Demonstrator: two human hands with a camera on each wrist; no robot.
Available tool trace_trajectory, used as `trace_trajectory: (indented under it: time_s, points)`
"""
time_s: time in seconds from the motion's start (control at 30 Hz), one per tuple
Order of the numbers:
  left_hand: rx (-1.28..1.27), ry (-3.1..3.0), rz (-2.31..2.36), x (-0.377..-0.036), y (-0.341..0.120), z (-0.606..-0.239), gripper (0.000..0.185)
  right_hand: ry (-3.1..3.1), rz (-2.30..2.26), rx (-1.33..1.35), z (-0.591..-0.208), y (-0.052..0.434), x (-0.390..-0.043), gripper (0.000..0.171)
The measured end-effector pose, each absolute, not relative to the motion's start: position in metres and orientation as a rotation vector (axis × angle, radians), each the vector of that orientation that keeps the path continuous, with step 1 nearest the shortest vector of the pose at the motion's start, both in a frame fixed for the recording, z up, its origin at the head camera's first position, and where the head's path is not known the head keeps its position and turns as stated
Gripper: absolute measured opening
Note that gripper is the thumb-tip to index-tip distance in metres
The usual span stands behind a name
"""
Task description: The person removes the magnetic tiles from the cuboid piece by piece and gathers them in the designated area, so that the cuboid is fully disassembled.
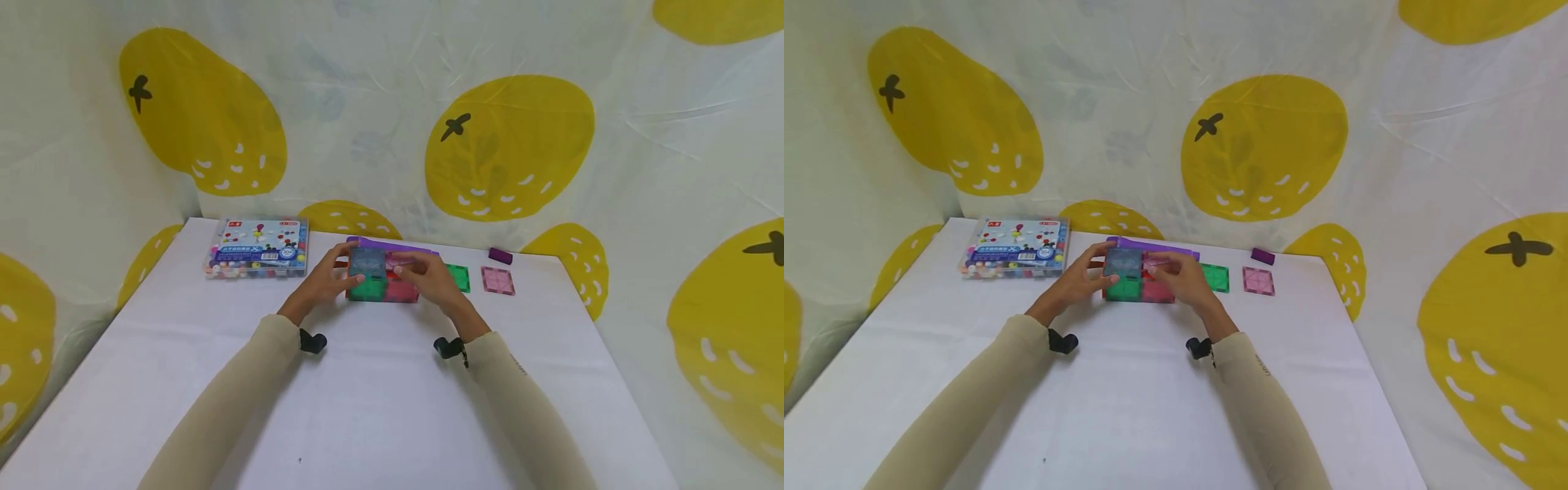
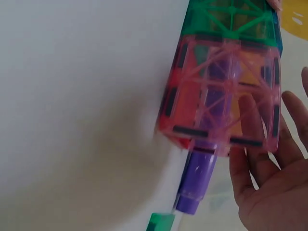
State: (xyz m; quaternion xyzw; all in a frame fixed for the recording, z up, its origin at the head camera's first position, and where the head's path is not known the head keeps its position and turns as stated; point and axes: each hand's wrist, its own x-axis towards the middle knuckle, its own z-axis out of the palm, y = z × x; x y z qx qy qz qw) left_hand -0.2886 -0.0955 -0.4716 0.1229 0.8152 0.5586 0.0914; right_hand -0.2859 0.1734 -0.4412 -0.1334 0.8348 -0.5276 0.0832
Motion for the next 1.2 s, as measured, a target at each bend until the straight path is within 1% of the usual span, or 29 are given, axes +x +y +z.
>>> trace_trajectory:
  time_s: [0.3,0.6,0.73,0.83,0.93,1.2]
  points:
    - [0.357,2.364,1.687,-0.29,-0.093,-0.474,0.078,2.532,-1.467,-0.467,-0.438,0.154,-0.292,0.033]
    - [0.384,2.358,1.701,-0.291,-0.092,-0.475,0.077,2.509,-1.536,-0.527,-0.439,0.165,-0.283,0.035]
    - [0.397,2.365,1.697,-0.291,-0.095,-0.475,0.077,2.57,-1.518,-0.549,-0.445,0.177,-0.281,0.027]
    - [0.391,2.366,1.692,-0.291,-0.096,-0.475,0.078,2.689,-1.4,-0.534,-0.448,0.184,-0.28,0.017]
    - [0.384,2.362,1.689,-0.292,-0.097,-0.475,0.079,2.791,-1.312,-0.533,-0.449,0.189,-0.278,0.012]
    - [0.381,2.361,1.693,-0.292,-0.098,-0.476,0.079,2.98,-1.211,-0.586,-0.448,0.203,-0.269,0.018]
